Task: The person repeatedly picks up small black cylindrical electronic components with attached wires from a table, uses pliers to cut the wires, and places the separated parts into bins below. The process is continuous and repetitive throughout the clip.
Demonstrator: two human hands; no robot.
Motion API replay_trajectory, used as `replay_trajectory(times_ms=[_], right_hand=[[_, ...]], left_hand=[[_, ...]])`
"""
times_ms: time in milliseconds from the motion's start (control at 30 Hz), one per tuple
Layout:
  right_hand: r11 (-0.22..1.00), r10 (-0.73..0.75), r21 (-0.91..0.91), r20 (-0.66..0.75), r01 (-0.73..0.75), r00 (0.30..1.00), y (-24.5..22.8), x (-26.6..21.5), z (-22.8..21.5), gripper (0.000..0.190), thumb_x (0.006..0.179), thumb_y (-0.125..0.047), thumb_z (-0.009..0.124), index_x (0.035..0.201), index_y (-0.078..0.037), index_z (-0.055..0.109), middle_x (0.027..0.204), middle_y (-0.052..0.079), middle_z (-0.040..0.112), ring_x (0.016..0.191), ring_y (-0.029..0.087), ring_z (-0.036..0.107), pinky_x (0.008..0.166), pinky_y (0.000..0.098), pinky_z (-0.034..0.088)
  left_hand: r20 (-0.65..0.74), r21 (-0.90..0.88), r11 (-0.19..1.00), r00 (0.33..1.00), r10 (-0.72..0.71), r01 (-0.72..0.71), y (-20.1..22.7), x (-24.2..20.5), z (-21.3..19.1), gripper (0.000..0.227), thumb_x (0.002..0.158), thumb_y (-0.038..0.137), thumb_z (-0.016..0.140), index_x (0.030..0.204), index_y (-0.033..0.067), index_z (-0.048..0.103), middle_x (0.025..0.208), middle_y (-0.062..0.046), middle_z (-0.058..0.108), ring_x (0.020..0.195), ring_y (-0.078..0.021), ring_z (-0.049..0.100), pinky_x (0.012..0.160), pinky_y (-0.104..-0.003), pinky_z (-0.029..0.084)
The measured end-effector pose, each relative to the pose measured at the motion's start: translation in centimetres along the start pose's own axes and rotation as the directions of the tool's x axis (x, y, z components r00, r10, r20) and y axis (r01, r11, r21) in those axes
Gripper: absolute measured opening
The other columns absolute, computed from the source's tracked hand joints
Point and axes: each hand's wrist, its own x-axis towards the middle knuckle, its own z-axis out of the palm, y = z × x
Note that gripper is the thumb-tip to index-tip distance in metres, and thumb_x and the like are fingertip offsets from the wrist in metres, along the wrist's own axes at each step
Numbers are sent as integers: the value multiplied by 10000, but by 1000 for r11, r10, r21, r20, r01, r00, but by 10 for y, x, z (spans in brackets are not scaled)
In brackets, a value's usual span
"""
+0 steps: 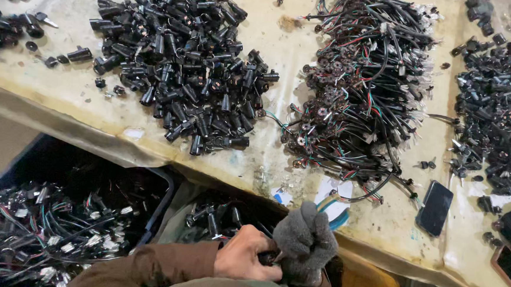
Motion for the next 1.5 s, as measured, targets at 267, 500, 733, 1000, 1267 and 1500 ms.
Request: replay_trajectory(times_ms=[267,500,733,1000,1267,1500], right_hand=[[993,24,110,239,-52,971,1,2,3,349,1094,-299,549,826,-128,405,654,-41,367,471,79,304,444,248,305],[936,-71,-348,-28,57,997,5,-8,5,319,1025,-299,585,802,-108,460,633,-17,392,472,98,342,407,294,263],[457,238,-858,-137,-236,961,-34,89,18,276,959,-259,672,803,-68,548,592,-22,486,448,60,393,391,232,256],[-671,-191,-739,259,67,947,15,238,-35,391,899,-453,792,919,-83,669,663,54,677,494,166,625,500,355,530],[-591,-95,-694,566,411,819,16,118,-38,160,891,-227,759,980,-116,685,920,94,719,803,306,705,694,399,549],[-591,34,-790,181,166,983,5,99,-36,282,764,-194,804,1014,-111,701,930,135,713,877,358,695,746,445,542]], left_hand=[[-10,-42,994,995,100,-101,-3,5,-2,244,764,133,756,983,26,742,812,-204,679,726,-307,733,656,-352,564],[0,16,1000,1000,-22,22,-30,9,5,209,774,180,764,893,17,714,730,-165,662,635,-304,695,615,-370,535],[474,-34,979,859,191,-199,-41,33,-58,324,828,294,729,1010,25,721,956,-151,714,951,-348,645,848,-437,508],[467,828,503,801,-375,-247,-95,-25,-47,216,832,207,660,971,56,728,1015,-122,637,1103,-327,554,912,-496,448],[-58,540,840,998,-12,41,-86,-5,-104,363,788,68,654,1149,56,690,1028,-155,641,962,-367,636,820,-433,531],[-209,813,569,852,481,-121,-116,177,-183,489,765,-57,613,1240,41,678,1229,-132,632,1136,-340,590,949,-412,535]])
